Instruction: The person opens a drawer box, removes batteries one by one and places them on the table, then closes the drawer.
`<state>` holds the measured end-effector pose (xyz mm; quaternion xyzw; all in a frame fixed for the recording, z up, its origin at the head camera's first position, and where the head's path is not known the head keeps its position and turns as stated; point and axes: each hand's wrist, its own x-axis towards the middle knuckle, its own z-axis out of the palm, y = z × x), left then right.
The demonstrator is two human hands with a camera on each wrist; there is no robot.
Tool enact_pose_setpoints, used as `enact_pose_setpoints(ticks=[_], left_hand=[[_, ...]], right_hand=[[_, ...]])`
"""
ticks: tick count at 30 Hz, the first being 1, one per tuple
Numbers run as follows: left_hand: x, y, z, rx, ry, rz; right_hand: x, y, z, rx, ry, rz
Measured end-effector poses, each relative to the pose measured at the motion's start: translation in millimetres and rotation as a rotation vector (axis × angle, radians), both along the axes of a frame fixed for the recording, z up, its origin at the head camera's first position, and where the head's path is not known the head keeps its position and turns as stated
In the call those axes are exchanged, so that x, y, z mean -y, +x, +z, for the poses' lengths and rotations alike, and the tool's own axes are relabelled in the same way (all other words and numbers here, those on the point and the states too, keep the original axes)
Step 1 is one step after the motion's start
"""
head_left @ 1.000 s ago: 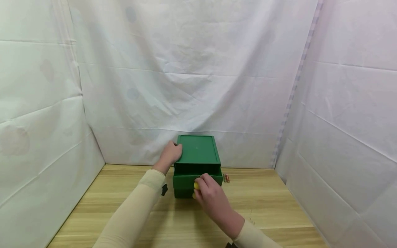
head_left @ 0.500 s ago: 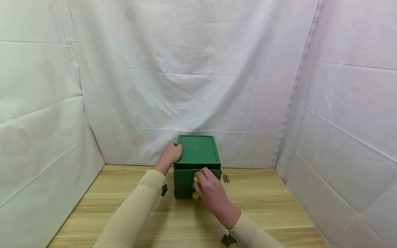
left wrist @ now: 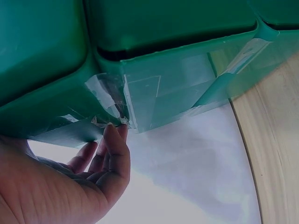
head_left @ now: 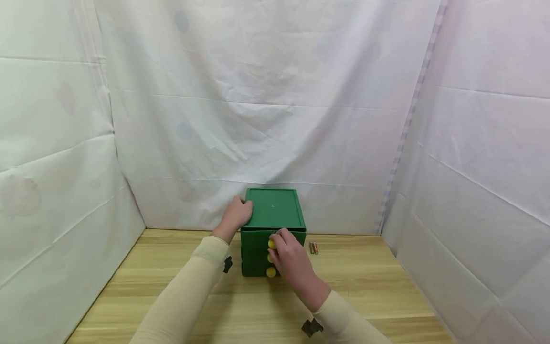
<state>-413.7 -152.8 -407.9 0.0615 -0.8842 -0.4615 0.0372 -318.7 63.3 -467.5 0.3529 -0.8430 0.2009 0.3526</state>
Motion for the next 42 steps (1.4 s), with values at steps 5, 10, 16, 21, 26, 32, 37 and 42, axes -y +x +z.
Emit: enact_pose_setpoints(ticks=[5,10,16,21,26,32,37,42], left_hand=[[0,0.5,0.4,-0.002,-0.006,0.001],[-1,1.0,0.0,-0.003,-0.005,0.006],[-1,0.3,-1.1,0.002,0.002,0.008],[0,0.3,-1.3,0.007,0.012,0.006],[1,-0.8,-1.8,0.01,0.013,0.005],[1,-1.7,-3.4,0.019,0.018,-0.004],[1,-0.4,-1.4,0.023,0.016,-0.007],[1,-0.9,0.2,0.032,0.019,-0.006]], right_hand=[[2,-0.6,1.4,0.015,-0.012,-0.002],[3,-3.0,0.4,0.018,-0.017,-0.015],[4,-7.8,-1.9,0.008,-0.026,-0.031],[5,-9.8,-2.2,0.009,-0.029,-0.039],[5,-10.4,-2.1,0.014,-0.025,-0.04],[4,-10.7,-1.8,0.005,-0.023,-0.038],[4,-10.8,-2.5,0.009,-0.021,-0.042],[4,-10.5,-2.2,0.015,-0.023,-0.039]])
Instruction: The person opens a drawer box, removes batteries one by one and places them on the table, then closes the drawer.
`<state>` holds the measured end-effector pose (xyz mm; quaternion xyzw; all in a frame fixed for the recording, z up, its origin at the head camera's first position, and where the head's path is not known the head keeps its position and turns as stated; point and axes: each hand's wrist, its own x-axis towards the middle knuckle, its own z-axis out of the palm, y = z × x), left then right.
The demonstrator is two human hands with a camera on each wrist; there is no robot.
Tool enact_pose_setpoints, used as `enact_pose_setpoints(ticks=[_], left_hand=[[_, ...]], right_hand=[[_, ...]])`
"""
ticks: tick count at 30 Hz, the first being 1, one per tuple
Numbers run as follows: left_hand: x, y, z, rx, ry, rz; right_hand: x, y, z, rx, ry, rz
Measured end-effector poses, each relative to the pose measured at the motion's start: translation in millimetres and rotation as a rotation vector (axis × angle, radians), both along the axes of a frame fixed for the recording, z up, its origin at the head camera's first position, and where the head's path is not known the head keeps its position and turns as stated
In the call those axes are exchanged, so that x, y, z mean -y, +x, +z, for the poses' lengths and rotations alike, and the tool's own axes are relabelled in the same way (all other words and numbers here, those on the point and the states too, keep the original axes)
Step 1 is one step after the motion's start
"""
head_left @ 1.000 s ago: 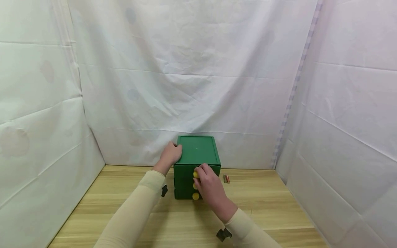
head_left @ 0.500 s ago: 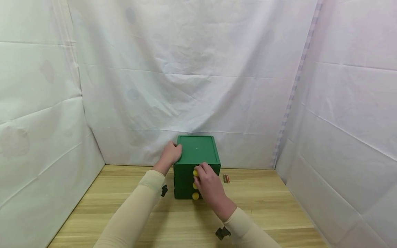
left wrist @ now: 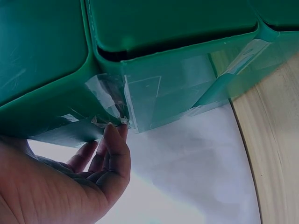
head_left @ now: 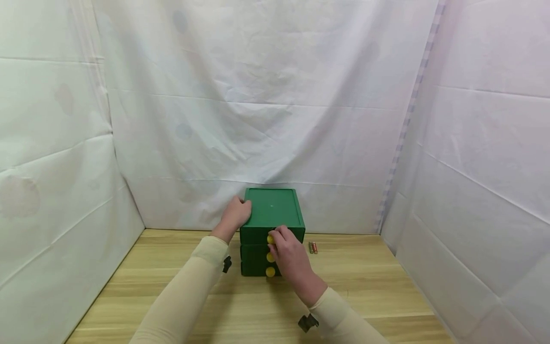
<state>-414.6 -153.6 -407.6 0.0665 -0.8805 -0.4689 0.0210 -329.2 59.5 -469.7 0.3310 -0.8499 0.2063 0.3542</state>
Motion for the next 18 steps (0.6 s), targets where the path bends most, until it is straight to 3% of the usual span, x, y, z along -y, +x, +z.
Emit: enact_pose_setpoints(ticks=[7,11,15,18], left_hand=[[-1,2.1,2.0,-0.009,-0.01,0.006],[-1,3.1,1.9,-0.018,-0.014,0.008],[-1,1.9,-0.3,-0.026,-0.014,0.002],[-1,1.3,-0.8,-0.024,-0.011,0.002]], right_hand=[[-3,0.6,-2.2,0.024,-0.021,0.02],[-6,6.3,-4.1,0.077,-0.113,0.044],[-13,14.8,-12.0,0.216,-0.225,0.043],[-18,22.7,-19.1,0.402,-0.306,0.042]])
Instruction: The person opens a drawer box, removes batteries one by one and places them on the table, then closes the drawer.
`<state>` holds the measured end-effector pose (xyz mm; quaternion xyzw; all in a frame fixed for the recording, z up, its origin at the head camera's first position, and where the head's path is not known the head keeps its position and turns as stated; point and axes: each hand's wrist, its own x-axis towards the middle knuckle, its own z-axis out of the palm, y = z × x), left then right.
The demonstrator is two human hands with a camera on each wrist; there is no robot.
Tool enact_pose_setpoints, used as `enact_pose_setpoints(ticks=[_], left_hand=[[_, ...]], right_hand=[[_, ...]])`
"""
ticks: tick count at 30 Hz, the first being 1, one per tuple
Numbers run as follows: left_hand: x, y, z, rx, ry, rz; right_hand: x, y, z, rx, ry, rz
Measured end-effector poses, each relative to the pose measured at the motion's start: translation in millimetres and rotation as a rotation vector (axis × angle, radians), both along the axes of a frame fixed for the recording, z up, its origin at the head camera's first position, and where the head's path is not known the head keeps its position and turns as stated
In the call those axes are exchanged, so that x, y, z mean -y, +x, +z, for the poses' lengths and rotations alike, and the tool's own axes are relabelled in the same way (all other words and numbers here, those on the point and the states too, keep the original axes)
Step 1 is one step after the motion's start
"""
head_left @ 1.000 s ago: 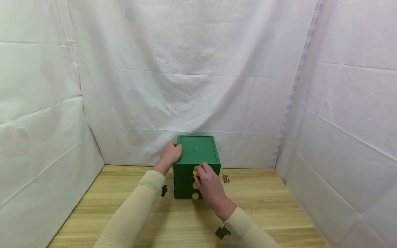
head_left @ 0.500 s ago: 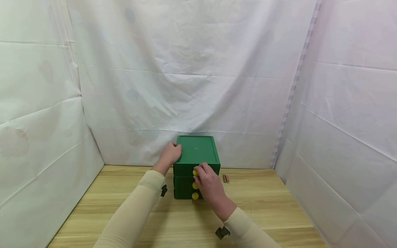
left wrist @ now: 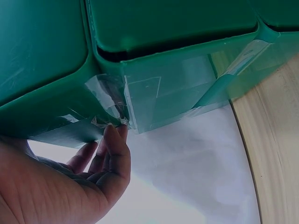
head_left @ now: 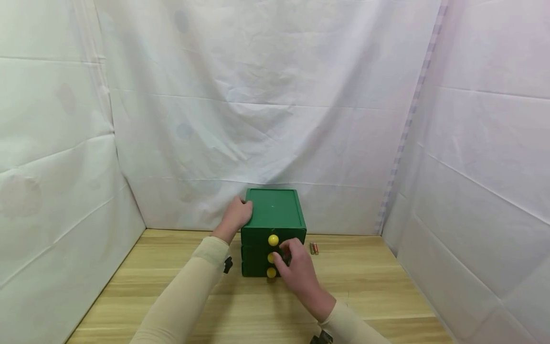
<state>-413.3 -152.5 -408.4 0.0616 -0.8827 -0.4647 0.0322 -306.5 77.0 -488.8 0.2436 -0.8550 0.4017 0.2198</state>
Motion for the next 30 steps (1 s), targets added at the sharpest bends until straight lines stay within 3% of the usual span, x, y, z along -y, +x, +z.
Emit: enact_pose_setpoints(ticks=[6,14,20,30], left_hand=[[-1,0.2,2.3,0.004,0.012,0.003],[-1,1.1,2.1,0.012,0.018,0.009],[-2,2.2,2.0,0.008,0.032,0.009],[-1,0.4,0.1,0.026,0.032,0.009]], right_hand=[[-6,9.6,-14.1,0.441,-0.14,0.042],[1,2.8,-29.0,0.75,-0.339,0.172],[6,-5.6,-38.1,0.884,-0.499,0.235],[12,-14.9,-44.5,0.951,-0.633,0.286]])
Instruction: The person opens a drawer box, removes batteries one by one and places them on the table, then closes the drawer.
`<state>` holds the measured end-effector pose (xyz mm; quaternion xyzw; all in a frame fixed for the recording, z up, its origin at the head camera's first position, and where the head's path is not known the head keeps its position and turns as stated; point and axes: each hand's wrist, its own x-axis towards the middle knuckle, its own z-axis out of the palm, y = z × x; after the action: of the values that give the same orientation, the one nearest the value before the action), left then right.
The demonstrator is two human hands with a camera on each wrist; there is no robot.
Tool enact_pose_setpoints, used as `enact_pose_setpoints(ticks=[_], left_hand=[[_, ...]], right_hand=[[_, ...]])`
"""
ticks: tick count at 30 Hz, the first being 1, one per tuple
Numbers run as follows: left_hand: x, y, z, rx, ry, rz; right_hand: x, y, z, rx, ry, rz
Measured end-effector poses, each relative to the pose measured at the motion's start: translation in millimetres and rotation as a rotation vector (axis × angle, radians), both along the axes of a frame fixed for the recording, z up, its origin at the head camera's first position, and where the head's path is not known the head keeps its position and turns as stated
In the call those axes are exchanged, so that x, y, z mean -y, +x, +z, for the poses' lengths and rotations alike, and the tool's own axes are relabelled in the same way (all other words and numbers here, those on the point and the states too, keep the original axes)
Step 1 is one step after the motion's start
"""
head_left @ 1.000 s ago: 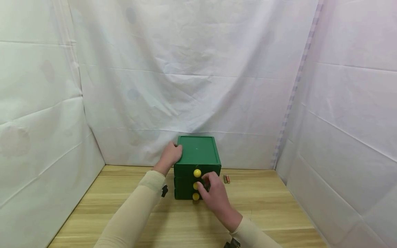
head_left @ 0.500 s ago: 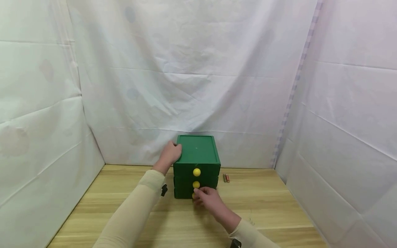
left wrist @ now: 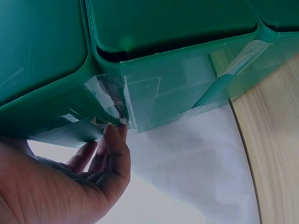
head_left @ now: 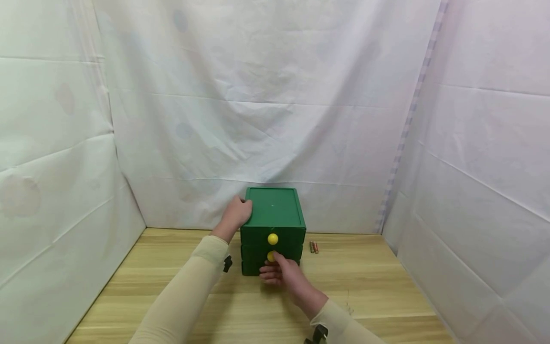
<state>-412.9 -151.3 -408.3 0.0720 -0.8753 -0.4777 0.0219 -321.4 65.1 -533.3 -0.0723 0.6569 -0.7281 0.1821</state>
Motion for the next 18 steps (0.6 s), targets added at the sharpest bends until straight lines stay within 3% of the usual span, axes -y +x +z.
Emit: enact_pose_setpoints(ticks=[18], left_hand=[[-0.3,-0.8,-1.0,-0.006,0.005,0.006]], right_hand=[[5.4,-0.6,0.3,0.012,-0.05,-0.001]])
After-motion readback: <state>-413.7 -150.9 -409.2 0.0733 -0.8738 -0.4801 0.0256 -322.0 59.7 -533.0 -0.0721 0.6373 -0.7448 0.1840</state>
